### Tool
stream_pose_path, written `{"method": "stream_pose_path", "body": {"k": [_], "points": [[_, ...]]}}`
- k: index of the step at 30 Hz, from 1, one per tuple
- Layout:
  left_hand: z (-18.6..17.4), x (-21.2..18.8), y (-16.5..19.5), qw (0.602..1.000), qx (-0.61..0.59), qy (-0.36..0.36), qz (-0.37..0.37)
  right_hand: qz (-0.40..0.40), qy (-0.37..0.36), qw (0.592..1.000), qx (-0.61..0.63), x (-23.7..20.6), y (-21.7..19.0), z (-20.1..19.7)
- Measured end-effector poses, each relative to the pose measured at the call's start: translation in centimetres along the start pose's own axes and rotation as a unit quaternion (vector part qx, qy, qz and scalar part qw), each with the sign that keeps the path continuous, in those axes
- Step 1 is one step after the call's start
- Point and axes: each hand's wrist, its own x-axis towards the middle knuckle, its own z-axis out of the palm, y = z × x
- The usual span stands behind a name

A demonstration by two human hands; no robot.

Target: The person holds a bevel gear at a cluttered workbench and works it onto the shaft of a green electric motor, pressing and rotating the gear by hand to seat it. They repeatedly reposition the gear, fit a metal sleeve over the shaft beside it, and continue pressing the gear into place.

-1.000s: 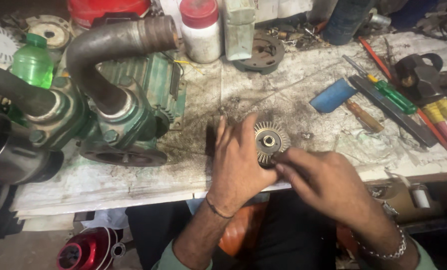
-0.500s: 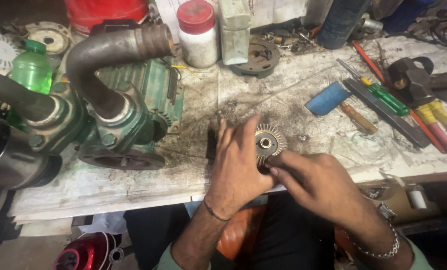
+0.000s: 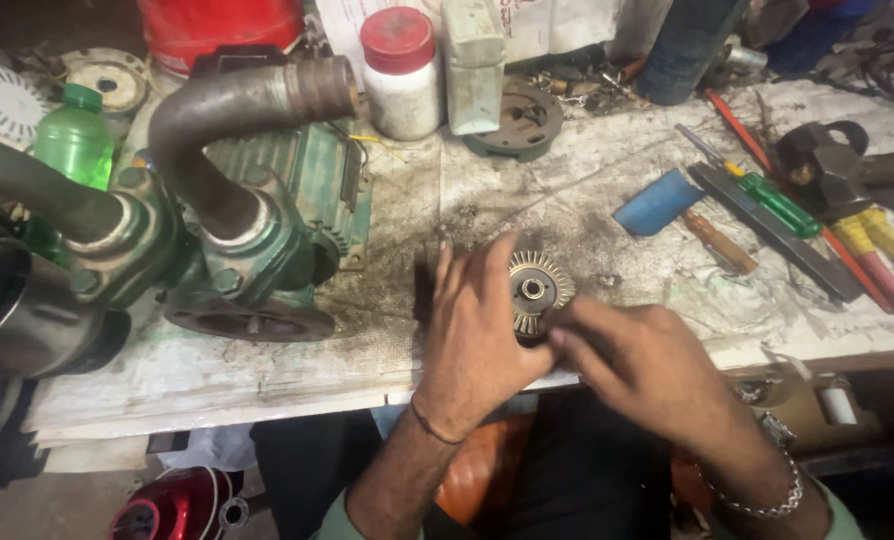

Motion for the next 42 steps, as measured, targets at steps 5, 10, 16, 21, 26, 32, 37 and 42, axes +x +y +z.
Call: {"method": "stream_pose_path", "body": {"k": [5, 10, 16, 21, 26, 32, 37, 42], "points": [[0.2, -0.2, -0.3, 0.998, -0.021, -0.036, -0.035, 0.023, 0.039, 0.999, -0.030, -0.1, -0.1, 0.2], [0.4, -0.2, -0.4, 0.996, -0.013, -0.049, -0.079, -0.005, 0.007, 1.000, -0.015, -0.4, 0.0, 0.5], [0.1, -0.1, 0.0, 0.999, 0.006, -0.007, -0.044, -0.015, 0.008, 1.000, 0.003, -0.2, 0.7, 0.7], [-0.2, -0.1, -0.1, 0.999, -0.038, -0.016, -0.016, 0.064, 0.054, 0.994, -0.066, 0.0, -0.1, 0.3], [0.0, -0.2, -0.2, 0.998, -0.018, -0.020, -0.057, 0.025, 0.040, 0.999, -0.012, 0.0, -0.4, 0.0], [-0.2, -0.1, 0.2, 1.000, 0.002, 0.003, -0.024, 0.000, -0.014, 1.000, -0.003, 0.1, 0.4, 0.0], [-0.5, 0.1, 0.1, 0.999, -0.002, -0.033, -0.030, 0.005, 0.023, 0.999, -0.044, 0.2, -0.1, -0.4], [0.0, 0.0, -0.1, 0.996, -0.010, -0.016, -0.092, 0.100, -0.019, 0.993, -0.051, 0.2, 0.1, -0.1]]}}
